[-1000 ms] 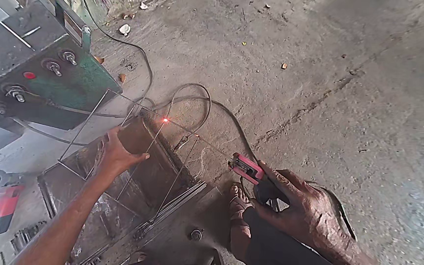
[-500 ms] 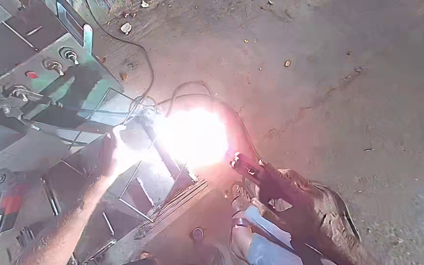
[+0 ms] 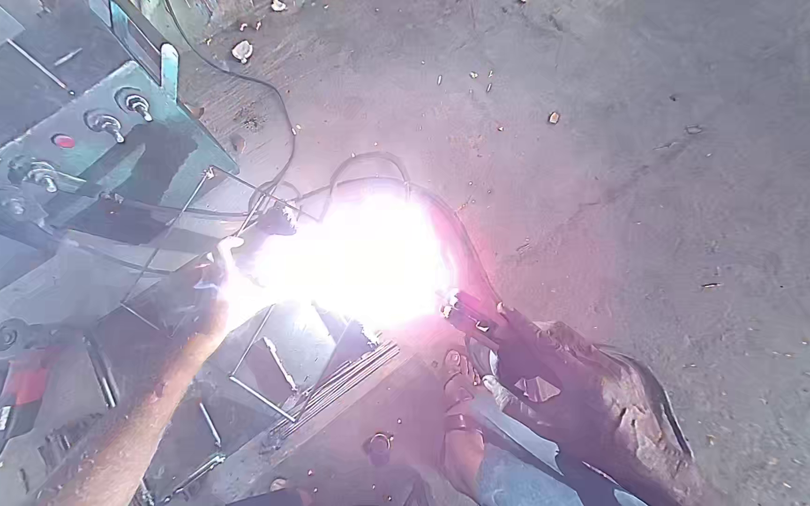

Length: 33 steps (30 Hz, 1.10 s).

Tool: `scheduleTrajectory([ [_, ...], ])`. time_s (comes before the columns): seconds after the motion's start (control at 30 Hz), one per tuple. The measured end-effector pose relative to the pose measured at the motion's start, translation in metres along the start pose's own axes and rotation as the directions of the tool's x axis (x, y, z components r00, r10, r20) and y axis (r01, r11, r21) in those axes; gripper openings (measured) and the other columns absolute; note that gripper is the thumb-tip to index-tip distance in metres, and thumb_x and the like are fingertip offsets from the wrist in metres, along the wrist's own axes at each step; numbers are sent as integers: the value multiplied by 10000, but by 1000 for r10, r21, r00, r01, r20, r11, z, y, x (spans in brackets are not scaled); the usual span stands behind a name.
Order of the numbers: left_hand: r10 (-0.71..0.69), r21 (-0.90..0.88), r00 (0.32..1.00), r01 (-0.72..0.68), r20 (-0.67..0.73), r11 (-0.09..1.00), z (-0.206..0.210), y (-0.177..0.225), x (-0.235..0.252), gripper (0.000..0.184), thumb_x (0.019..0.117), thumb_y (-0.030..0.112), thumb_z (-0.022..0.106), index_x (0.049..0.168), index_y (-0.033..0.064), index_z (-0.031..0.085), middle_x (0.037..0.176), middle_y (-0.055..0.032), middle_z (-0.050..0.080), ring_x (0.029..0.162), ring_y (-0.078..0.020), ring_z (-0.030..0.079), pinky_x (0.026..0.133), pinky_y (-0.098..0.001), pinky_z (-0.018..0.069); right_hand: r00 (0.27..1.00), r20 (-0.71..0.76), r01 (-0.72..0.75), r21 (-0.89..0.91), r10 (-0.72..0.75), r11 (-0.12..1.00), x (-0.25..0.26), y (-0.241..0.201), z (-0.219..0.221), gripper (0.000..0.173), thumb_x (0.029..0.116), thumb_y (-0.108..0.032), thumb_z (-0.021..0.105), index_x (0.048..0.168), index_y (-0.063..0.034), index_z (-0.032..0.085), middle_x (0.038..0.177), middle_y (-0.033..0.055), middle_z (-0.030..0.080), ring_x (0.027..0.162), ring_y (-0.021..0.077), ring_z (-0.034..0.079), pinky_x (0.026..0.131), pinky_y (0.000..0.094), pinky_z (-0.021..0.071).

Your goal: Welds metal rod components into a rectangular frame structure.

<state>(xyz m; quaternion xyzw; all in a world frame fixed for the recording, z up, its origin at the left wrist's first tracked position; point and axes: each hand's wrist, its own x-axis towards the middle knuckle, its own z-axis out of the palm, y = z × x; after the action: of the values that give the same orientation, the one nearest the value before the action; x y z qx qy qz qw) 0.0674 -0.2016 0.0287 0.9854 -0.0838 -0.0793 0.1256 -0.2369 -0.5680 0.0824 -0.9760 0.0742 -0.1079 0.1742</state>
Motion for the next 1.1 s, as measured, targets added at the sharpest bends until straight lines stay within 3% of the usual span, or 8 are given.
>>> scheduleTrajectory([
  [0.13,-46,-78,998,50,52,996,-5,5,0,1328,481,520,1018,1541,106,334,1475,-302,465,1358,-492,472,1082,-679,395,1000,-10,14,-4,-14,1000,0,2,0,823,794,-644,655,1502,-237,555,1053,123,706,761,237,678,552,438,521],
  [0.33,16,5,998,-17,65,1000,-9,1,3,1315,488,652,947,1536,128,349,1453,-293,496,1323,-476,515,1077,-662,418,996,-88,-8,38,11,999,4,-2,-6,790,779,-578,718,1452,-181,602,1079,129,713,789,230,695,571,432,542],
  [0.43,-12,7,994,11,105,1000,-11,4,5,1359,479,620,973,1564,163,294,1497,-300,449,1366,-493,470,1098,-676,391,993,-104,-48,35,52,998,5,2,-6,809,786,-600,705,1467,-180,591,1094,124,718,795,222,694,583,430,541],
  [0.67,-100,99,979,84,177,992,-16,17,12,1397,479,580,992,1594,234,226,1483,-314,460,1337,-514,493,1054,-683,431,983,-135,-120,59,127,991,10,13,-10,828,757,-601,724,1463,-189,594,1121,126,725,870,260,710,650,485,560],
  [0.8,-36,83,988,24,151,996,-36,27,9,1337,501,492,1014,1579,217,273,1483,-330,437,1303,-539,504,1012,-693,458,972,-172,-145,82,158,986,11,18,-15,842,760,-631,716,1449,-160,607,1135,147,721,886,259,710,668,483,561],
  [0.9,146,62,980,-156,138,986,-65,30,9,1291,491,402,1034,1553,187,332,1484,-290,437,1241,-512,547,938,-695,495,966,-196,-148,118,169,982,13,23,-21,872,759,-635,728,1463,-140,589,1143,164,724,928,271,709,726,497,563],
  [1.0,498,144,842,-530,210,836,-90,25,13,1199,472,435,993,1494,154,433,1487,-251,455,1274,-453,554,942,-637,526,959,-210,-159,153,189,975,16,27,-26,878,759,-626,734,1476,-147,573,1138,159,724,950,265,703,770,498,560],
  [1.1,702,281,582,-813,411,510,-102,31,12,1161,446,437,1000,1472,187,518,1527,-257,443,1378,-459,479,1109,-669,381,958,-202,-173,168,205,971,18,29,-28,910,764,-636,731,1506,-147,536,1161,184,712,961,293,696,770,523,551],
])
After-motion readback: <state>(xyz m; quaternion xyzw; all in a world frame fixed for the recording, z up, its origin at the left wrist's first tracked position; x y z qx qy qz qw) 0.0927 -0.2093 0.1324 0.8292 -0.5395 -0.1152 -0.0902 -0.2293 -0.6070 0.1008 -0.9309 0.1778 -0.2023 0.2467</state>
